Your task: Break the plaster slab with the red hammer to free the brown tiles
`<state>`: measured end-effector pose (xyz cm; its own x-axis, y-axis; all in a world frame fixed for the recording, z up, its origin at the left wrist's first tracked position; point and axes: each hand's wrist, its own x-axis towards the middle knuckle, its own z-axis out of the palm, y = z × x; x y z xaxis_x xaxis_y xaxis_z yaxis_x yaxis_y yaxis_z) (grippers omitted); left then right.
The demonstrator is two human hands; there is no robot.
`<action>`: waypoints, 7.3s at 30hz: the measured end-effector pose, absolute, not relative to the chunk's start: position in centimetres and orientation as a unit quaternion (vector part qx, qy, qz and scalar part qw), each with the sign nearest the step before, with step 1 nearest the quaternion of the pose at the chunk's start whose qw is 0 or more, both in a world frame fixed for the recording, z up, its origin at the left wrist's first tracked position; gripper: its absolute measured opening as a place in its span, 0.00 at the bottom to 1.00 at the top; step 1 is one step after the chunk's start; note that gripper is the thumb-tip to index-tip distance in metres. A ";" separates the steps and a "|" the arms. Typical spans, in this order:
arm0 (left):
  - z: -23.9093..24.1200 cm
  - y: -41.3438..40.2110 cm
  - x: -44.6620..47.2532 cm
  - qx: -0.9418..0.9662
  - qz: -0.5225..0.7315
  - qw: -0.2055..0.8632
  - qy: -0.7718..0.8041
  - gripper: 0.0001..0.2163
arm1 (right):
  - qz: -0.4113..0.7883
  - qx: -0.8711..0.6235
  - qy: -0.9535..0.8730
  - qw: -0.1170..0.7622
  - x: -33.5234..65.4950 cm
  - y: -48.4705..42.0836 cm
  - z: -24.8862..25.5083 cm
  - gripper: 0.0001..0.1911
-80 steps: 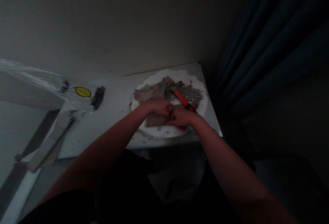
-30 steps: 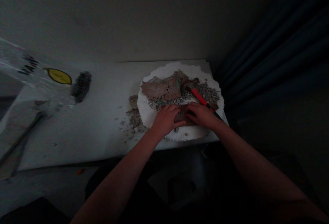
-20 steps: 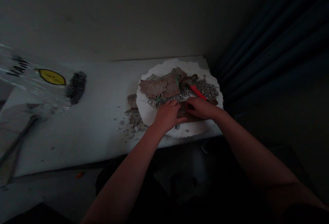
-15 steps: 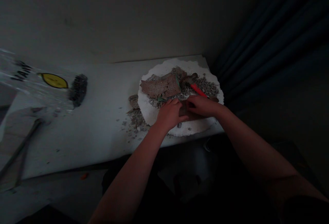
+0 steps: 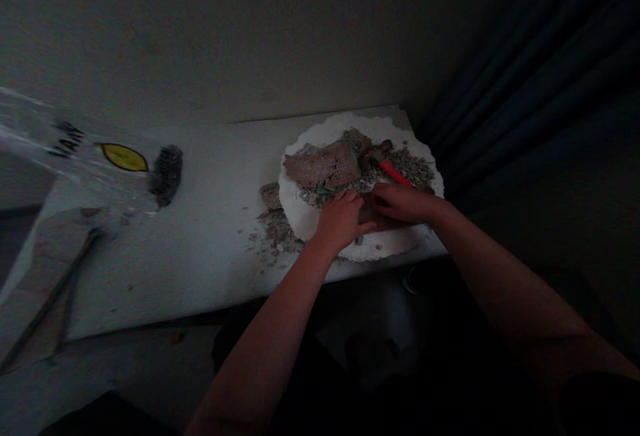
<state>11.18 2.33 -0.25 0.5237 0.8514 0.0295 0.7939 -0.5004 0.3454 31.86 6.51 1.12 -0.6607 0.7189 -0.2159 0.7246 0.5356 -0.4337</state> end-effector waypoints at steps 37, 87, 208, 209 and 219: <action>0.1 2.0 11.2 0.861 0.084 0.143 0.481 0.18 | -0.302 0.553 0.766 0.129 29.3 7.2 2.7 0.05; -0.2 1.8 11.3 0.865 0.098 0.139 0.473 0.19 | -0.135 0.514 0.842 -0.093 31.0 3.9 1.8 0.04; 0.1 2.0 7.2 0.892 0.091 0.129 0.424 0.20 | -0.296 0.442 0.833 0.151 28.8 9.3 2.7 0.02; 0.1 2.0 7.2 0.891 0.090 0.129 0.425 0.20 | -0.299 0.443 0.831 0.156 28.8 9.3 2.7 0.03; -0.1 2.0 7.2 0.892 0.089 0.128 0.425 0.20 | -0.334 0.437 0.820 0.160 28.7 9.6 2.7 0.06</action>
<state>7.16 2.03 -0.12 0.6231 0.7805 0.0506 0.7350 -0.6064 0.3033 28.71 9.56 2.73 -0.5670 0.6094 -0.5542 0.8232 0.3954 -0.4074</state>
